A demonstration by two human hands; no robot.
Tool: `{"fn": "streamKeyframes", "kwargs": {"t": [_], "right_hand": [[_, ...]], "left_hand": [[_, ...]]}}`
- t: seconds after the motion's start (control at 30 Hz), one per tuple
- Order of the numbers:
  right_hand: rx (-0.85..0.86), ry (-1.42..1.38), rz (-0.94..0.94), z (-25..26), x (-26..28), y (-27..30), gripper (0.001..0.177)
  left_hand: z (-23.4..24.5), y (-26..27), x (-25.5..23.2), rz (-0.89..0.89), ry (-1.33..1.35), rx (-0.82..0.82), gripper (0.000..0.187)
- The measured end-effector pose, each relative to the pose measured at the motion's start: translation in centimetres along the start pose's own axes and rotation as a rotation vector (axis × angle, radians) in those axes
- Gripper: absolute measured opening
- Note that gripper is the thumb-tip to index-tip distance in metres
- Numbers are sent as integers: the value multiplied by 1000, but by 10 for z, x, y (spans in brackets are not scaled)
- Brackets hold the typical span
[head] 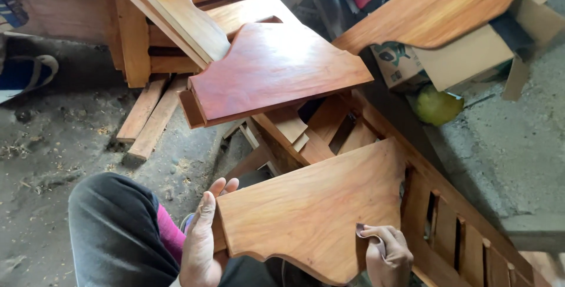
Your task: Sanding a wooden furniture component using sandpaper
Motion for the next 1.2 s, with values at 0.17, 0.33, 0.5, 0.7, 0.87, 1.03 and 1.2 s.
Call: {"fn": "streamKeyframes", "kwargs": {"t": [0.17, 0.33, 0.5, 0.7, 0.87, 1.03, 1.2], "right_hand": [[74, 29, 306, -60, 110, 34, 37], [68, -490, 484, 18, 219, -7, 56], [113, -243, 328, -5, 66, -46, 18], [27, 134, -44, -12, 1, -75, 22], [183, -580, 614, 6, 237, -22, 75], [203, -533, 538, 4, 201, -39, 28], [147, -231, 193, -17, 45, -57, 49]], "left_hand": [[0, -2, -1, -16, -22, 27, 48], [0, -2, 2, 14, -30, 10, 49], [3, -3, 9, 77, -90, 0, 50], [4, -7, 9, 33, -96, 32, 47], [9, -16, 11, 8, -30, 59, 48], [6, -19, 12, 27, -31, 71, 48], [-5, 4, 5, 69, -36, 1, 48]]}}
Point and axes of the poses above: each hand's wrist, its own y-axis away from the middle knuckle, its own z-axis out of the back of the hand, x = y × z, the point moved 10 cm from there along -y, towards the middle knuckle, and after that the axes turned 5 degrees about y, right-handed, at the moved point
